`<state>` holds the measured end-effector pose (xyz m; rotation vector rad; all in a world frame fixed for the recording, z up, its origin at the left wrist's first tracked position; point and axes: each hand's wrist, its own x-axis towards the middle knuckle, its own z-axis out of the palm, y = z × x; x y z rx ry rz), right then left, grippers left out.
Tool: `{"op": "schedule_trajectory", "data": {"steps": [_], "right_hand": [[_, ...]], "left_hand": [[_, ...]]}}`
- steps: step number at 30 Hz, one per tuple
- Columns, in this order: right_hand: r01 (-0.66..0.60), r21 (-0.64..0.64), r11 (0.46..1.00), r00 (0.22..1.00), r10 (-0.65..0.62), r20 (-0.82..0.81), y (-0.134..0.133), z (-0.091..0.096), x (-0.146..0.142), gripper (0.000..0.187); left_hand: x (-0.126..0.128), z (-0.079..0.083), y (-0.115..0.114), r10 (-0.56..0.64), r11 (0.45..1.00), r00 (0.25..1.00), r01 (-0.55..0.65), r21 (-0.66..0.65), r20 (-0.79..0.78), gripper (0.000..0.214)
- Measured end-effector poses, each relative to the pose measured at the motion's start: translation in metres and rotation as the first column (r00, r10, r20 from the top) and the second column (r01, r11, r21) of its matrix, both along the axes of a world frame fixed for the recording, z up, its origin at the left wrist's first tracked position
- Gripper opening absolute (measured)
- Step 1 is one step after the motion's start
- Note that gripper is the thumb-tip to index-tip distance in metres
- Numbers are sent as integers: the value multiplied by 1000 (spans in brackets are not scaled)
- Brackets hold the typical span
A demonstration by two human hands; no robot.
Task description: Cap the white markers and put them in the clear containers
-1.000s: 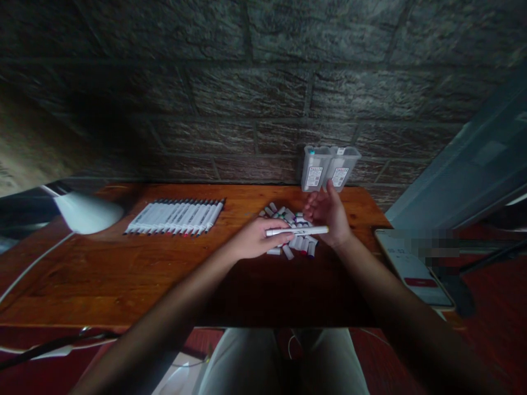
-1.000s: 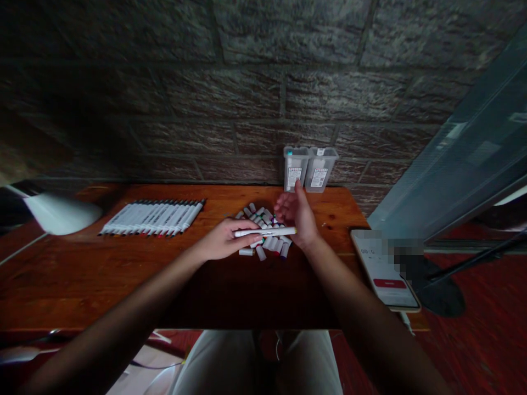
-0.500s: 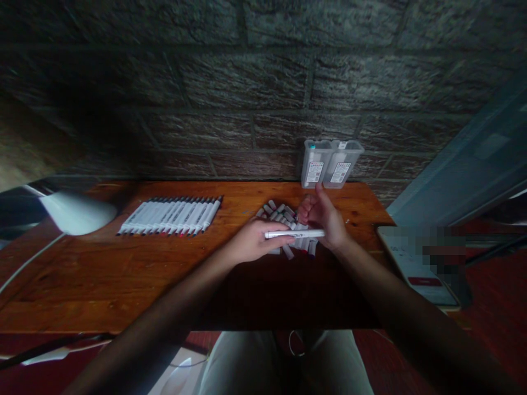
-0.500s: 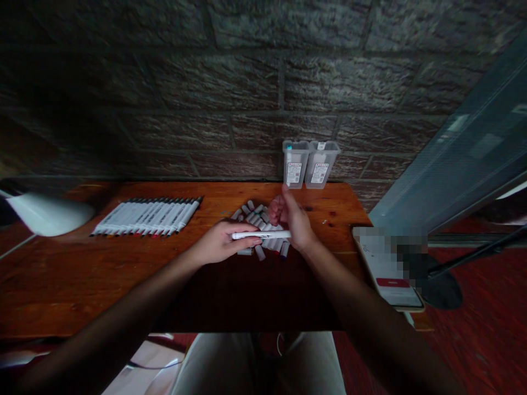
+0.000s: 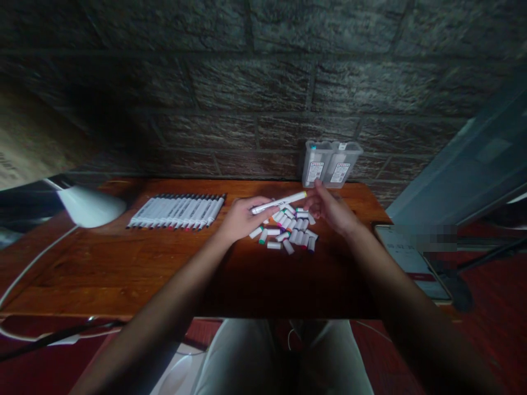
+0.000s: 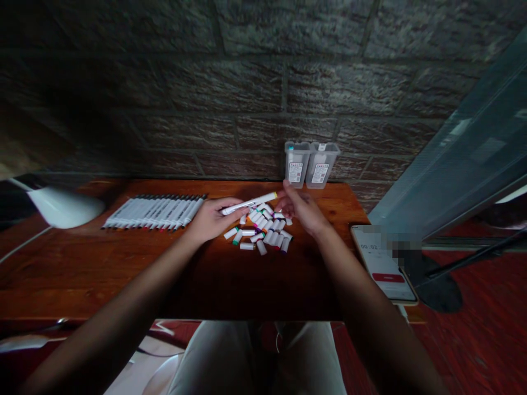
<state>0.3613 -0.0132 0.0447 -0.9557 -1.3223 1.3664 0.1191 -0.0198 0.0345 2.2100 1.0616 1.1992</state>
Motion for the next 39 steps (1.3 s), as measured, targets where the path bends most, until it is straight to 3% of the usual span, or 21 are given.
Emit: {"op": "schedule_trajectory", "data": {"steps": [4,8,10,11,13,15,17,21,25,29,34,39], "right_hand": [[-74,144,987,989,54,140,-6,3,-3,42],[99,228,969,981,-134,142,5,2,17,38],[152,241,958,943,-214,256,13,-2,33,37],[156,258,953,898,-246,365,17,-5,41,35],[134,294,946,717,-297,630,21,-10,52,27],[84,290,953,547,-288,786,22,-13,56,21],[11,250,968,479,-225,848,21,-15,56,22],[-90,214,973,474,-147,868,19,-16,52,25],[-36,302,953,533,-237,812,17,-15,50,33],[-93,402,911,494,-309,813,13,-15,42,25],[-149,287,946,438,-197,877,10,-15,35,23],[-160,242,957,465,-143,874,9,-13,33,14]], "left_hand": [[1,-2,-2,-61,998,994,61,-1,-87,31],[-4,0,2,-17,1000,997,16,-5,-73,34],[-8,0,5,66,998,997,-66,-3,-28,36],[-9,1,7,101,995,995,-102,-6,-14,37],[-10,1,8,135,991,991,-135,-10,-12,38],[-9,1,7,115,993,993,-115,-12,-31,38],[-6,1,5,81,997,996,-82,-9,-42,37],[-3,1,3,51,998,998,-52,-22,-35,36],[-4,0,3,53,998,998,-54,-19,-42,34],[-4,0,3,51,998,998,-52,-23,-44,34],[-3,-1,3,50,999,997,-50,10,-65,33],[-2,0,2,34,999,996,-33,10,-77,32]]}}
